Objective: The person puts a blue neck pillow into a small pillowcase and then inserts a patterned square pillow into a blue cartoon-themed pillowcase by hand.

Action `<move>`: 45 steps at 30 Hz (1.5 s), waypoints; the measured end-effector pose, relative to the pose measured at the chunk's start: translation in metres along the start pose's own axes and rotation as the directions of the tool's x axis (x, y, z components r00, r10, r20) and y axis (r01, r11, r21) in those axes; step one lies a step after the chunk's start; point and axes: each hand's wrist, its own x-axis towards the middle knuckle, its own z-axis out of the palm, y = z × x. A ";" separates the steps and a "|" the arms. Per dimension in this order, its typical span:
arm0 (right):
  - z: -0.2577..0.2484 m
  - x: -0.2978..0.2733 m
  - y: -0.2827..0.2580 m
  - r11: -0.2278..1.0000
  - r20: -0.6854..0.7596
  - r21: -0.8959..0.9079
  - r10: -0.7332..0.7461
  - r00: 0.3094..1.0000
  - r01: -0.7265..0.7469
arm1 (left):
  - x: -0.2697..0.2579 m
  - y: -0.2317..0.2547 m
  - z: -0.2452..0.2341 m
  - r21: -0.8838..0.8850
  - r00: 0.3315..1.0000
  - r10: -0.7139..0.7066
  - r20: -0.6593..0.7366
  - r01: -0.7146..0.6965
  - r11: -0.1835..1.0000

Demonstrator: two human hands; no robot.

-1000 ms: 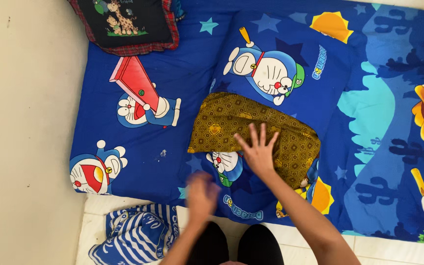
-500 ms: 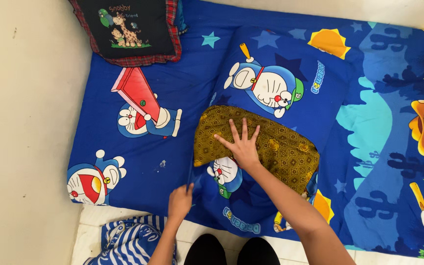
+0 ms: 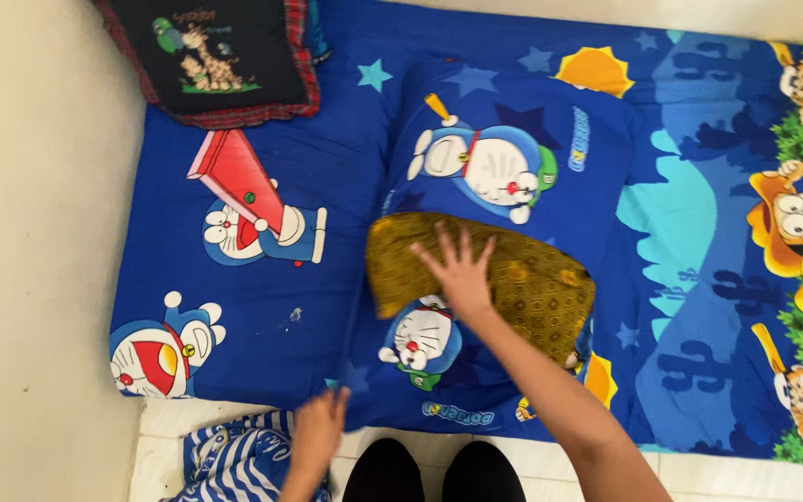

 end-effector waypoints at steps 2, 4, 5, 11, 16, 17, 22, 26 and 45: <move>-0.004 -0.015 -0.015 0.999 0.041 -0.009 -0.040 0.998 0.040 | 0.013 0.012 -0.023 0.248 0.987 0.043 -0.155 -0.003 0.969; -0.003 -0.036 -0.029 0.990 0.048 0.076 -0.124 0.991 0.120 | 0.026 0.034 -0.047 0.281 0.921 0.195 -0.336 -0.100 0.955; -0.001 -0.045 -0.035 0.990 0.044 0.076 -0.120 0.992 0.116 | 0.035 0.050 -0.057 0.292 0.859 0.295 -0.419 -0.180 0.939; -0.016 -0.098 -0.070 0.987 -0.084 0.074 -0.135 0.987 0.141 | 0.124 0.207 -0.072 0.334 0.456 0.821 -0.343 -0.758 0.561; -0.053 -0.115 -0.015 0.825 -0.283 0.562 0.125 0.951 0.058 | 0.169 0.285 -0.030 0.526 0.401 0.897 -0.184 -0.731 0.435; -0.051 -0.112 0.014 0.815 -0.463 0.577 0.273 0.844 0.053 | 0.176 0.289 -0.023 0.507 0.469 0.870 -0.151 -0.719 0.475; 0.010 -0.132 0.150 0.571 -0.312 0.708 0.780 0.542 -0.415 | 0.199 0.308 0.035 0.603 0.139 0.975 -0.176 -0.768 0.218; 0.082 -0.124 0.179 0.323 -0.024 0.856 0.804 0.594 -0.403 | 0.191 0.341 0.082 0.598 -0.056 0.997 -0.053 -0.802 -0.014; 0.163 -0.179 0.197 0.188 0.102 0.842 0.865 0.492 -0.505 | 0.103 0.288 0.090 0.435 0.116 0.990 0.085 -0.898 0.067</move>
